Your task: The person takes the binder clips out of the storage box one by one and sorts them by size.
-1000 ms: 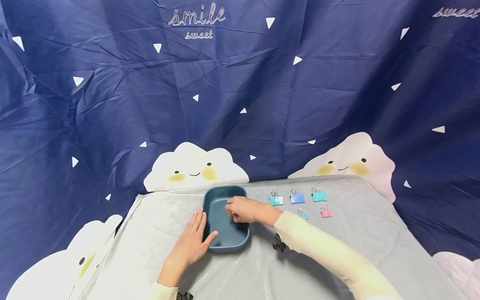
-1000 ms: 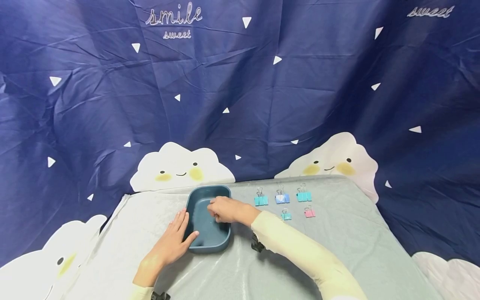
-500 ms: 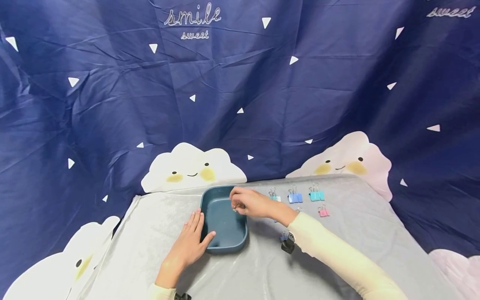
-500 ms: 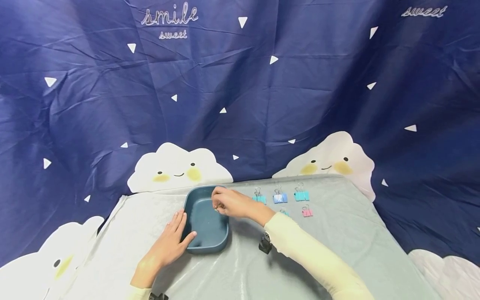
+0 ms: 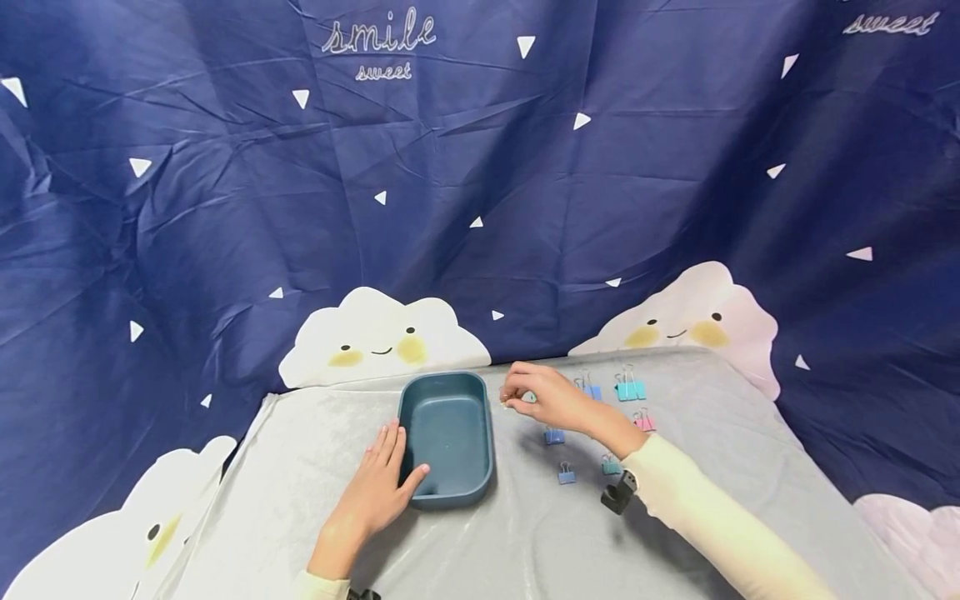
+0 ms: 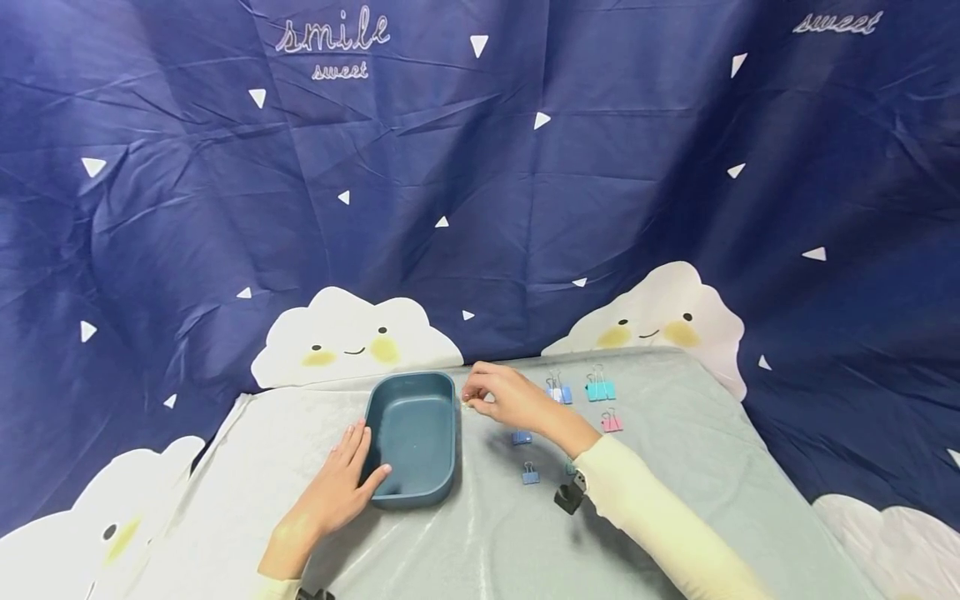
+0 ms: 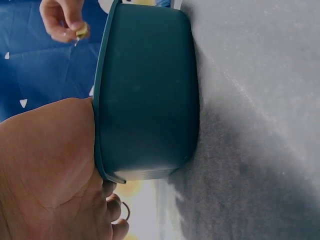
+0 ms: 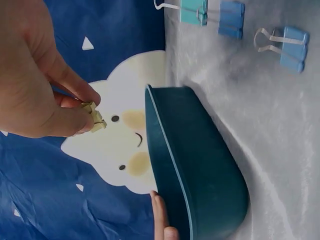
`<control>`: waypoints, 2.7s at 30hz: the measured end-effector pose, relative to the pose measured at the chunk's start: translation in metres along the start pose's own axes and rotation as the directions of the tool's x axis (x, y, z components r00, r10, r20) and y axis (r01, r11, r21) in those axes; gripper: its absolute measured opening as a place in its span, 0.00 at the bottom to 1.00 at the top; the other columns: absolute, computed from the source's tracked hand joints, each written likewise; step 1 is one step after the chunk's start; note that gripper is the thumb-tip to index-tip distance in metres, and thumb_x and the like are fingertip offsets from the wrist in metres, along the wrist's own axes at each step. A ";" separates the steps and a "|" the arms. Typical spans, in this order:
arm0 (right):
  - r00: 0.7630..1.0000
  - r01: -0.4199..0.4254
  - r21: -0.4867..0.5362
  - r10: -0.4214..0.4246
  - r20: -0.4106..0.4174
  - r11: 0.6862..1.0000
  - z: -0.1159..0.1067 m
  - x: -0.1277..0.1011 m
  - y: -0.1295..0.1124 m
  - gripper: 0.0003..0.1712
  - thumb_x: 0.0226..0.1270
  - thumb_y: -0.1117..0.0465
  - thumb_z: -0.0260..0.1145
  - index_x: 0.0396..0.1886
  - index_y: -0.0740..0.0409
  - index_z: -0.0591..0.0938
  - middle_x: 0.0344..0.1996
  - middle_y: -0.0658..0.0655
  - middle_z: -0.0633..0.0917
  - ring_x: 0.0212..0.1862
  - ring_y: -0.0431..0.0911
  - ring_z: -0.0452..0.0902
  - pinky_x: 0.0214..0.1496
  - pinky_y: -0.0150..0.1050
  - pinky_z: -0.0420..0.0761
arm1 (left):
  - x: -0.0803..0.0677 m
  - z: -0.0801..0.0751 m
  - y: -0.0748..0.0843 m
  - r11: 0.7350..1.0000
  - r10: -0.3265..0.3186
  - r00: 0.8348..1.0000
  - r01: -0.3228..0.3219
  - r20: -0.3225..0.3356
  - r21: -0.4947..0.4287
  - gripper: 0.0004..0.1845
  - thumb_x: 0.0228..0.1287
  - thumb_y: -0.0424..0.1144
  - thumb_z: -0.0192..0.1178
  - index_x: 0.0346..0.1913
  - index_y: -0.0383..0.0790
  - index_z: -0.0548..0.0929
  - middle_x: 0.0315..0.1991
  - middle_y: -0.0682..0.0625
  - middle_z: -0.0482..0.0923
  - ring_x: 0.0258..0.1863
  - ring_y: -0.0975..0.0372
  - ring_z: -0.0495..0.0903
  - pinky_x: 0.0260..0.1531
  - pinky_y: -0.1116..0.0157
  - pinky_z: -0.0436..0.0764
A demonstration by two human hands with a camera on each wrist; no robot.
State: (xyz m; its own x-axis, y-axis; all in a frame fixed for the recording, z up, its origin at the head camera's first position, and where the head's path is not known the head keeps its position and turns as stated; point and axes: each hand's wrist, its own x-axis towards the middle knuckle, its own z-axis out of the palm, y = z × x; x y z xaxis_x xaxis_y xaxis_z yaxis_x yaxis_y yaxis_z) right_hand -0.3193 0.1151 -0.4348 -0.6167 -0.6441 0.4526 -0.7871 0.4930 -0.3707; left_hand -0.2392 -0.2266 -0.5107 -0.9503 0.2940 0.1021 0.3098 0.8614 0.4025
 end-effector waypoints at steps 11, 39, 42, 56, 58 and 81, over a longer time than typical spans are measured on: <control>0.988 -0.151 -0.024 0.149 -0.049 0.988 -0.023 -0.042 0.007 0.08 0.69 0.67 0.73 0.38 0.47 0.88 0.37 0.42 0.84 0.38 0.34 0.81 0.41 0.38 0.87 | -0.001 -0.001 0.000 1.000 0.014 1.000 -0.014 -0.022 -0.026 0.47 0.81 0.63 0.52 0.83 0.25 0.57 0.86 0.32 0.50 0.85 0.37 0.50 0.81 0.34 0.56; 0.930 -0.320 -0.003 0.314 -0.191 0.947 -0.059 -0.152 0.043 0.10 0.63 0.73 0.73 0.41 0.57 0.87 0.34 0.49 0.87 0.36 0.32 0.79 0.38 0.35 0.85 | 0.001 0.002 -0.002 1.000 0.003 1.000 -0.003 -0.007 0.008 0.46 0.81 0.60 0.54 0.83 0.27 0.56 0.86 0.33 0.49 0.86 0.39 0.49 0.82 0.36 0.56; 0.931 -0.309 -0.001 0.302 -0.207 0.951 -0.057 -0.162 0.046 0.11 0.61 0.75 0.74 0.40 0.57 0.87 0.33 0.47 0.86 0.35 0.32 0.79 0.37 0.35 0.85 | 0.001 0.002 -0.001 1.000 -0.004 1.000 0.004 0.002 0.013 0.46 0.81 0.60 0.53 0.84 0.28 0.55 0.87 0.34 0.48 0.86 0.40 0.49 0.83 0.37 0.56; 0.899 -0.394 0.006 0.387 -0.204 0.919 -0.049 -0.198 0.057 0.11 0.62 0.76 0.73 0.41 0.59 0.87 0.34 0.48 0.88 0.35 0.31 0.79 0.37 0.33 0.85 | 0.000 -0.001 0.001 1.000 -0.004 1.000 0.004 0.007 0.020 0.47 0.82 0.62 0.51 0.84 0.28 0.55 0.87 0.35 0.48 0.87 0.40 0.48 0.83 0.38 0.55; 0.896 -0.409 -0.009 0.400 -0.194 0.913 -0.048 -0.203 0.059 0.11 0.62 0.75 0.73 0.41 0.59 0.87 0.34 0.47 0.87 0.35 0.30 0.79 0.37 0.33 0.86 | 0.000 -0.001 0.001 1.000 -0.006 1.000 0.006 0.009 0.021 0.47 0.82 0.62 0.51 0.84 0.28 0.55 0.87 0.34 0.48 0.87 0.40 0.48 0.83 0.38 0.55; 0.858 -0.503 -0.028 0.496 -0.134 0.864 -0.029 -0.228 0.071 0.12 0.63 0.73 0.75 0.39 0.52 0.87 0.31 0.40 0.83 0.34 0.28 0.74 0.35 0.31 0.79 | 0.001 -0.002 0.003 1.000 -0.013 1.000 0.012 0.029 0.020 0.46 0.82 0.60 0.53 0.84 0.28 0.55 0.87 0.35 0.47 0.87 0.41 0.47 0.83 0.38 0.55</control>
State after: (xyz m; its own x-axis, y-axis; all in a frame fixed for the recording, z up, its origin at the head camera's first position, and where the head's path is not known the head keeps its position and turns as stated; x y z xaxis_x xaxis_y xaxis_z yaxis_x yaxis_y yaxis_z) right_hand -0.2352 0.3143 -0.5407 -0.9215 -0.2301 0.3130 -0.3697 0.7665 -0.5251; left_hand -0.2397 -0.2250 -0.5072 -0.9530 0.2947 0.0707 0.2986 0.8731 0.3853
